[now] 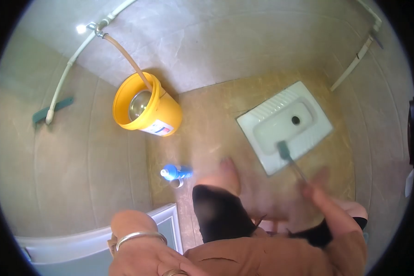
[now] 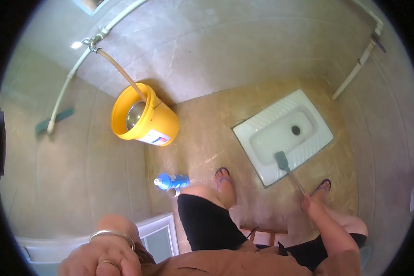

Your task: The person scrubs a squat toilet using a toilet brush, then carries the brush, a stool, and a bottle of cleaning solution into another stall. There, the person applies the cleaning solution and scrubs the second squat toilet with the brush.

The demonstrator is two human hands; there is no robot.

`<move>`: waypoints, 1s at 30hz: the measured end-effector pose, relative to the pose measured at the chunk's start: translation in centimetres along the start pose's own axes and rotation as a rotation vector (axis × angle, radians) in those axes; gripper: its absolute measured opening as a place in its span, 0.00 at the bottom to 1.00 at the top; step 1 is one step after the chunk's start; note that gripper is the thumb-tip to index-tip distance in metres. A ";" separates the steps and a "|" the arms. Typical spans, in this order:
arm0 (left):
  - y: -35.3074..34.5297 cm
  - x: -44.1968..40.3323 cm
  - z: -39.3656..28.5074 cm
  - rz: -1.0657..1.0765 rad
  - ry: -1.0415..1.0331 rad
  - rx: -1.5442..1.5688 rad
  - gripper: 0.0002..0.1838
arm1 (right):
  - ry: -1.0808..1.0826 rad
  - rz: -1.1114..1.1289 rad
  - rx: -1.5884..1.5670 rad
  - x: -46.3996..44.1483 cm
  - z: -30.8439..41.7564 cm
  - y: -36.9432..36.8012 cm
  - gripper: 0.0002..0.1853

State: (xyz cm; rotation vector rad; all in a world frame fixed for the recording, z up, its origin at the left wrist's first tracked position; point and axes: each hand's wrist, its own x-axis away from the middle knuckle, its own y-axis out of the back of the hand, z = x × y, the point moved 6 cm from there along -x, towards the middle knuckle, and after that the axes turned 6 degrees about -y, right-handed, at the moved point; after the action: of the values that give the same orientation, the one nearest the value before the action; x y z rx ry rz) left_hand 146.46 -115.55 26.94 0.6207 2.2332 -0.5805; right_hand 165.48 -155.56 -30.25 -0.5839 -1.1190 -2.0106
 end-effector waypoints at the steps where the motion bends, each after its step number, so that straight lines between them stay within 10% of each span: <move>1: 0.8 0.3 -0.2 0.061 -0.010 0.031 0.13 | 0.025 0.008 -0.005 -0.8 -0.8 -0.3 0.24; 5: 3.5 3.4 -2.2 0.156 -0.232 0.046 0.05 | -0.153 -0.075 -0.245 2.1 5.1 1.1 0.24; 8: 9.3 9.2 -2.5 -0.946 -0.441 -0.306 0.05 | -0.238 -0.088 -0.130 2.8 7.2 1.3 0.24; 9: 16.4 7.9 -2.1 -1.032 -0.034 -0.578 0.17 | -0.186 -0.083 -0.010 3.1 8.0 1.5 0.24; 13: 40.3 19.6 -5.8 -1.584 0.493 -1.132 0.44 | 0.061 -0.090 0.312 5.5 11.5 1.6 0.22; 18: 47.6 24.5 -4.7 -1.516 0.593 -1.053 0.33 | -0.129 -0.110 -0.394 4.7 10.1 0.4 0.20; 19: 48.1 25.2 -3.2 -1.401 0.620 -1.132 0.18 | -0.127 -0.107 -0.444 4.0 8.8 -0.1 0.20; 22: 43.9 25.6 -1.6 -1.422 0.835 -0.901 0.10 | 0.093 -0.115 -0.013 0.6 -0.2 -2.0 0.19; 30: 35.0 32.9 -6.7 -1.388 0.912 -1.088 0.11 | -0.165 -0.050 -0.449 0.2 2.4 -1.7 0.23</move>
State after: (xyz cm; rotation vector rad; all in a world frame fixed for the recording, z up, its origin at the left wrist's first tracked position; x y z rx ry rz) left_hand 143.21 -76.01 -1.00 -1.6033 3.0109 0.5359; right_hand 164.07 -152.98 -29.71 -0.9712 -0.7751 -2.3064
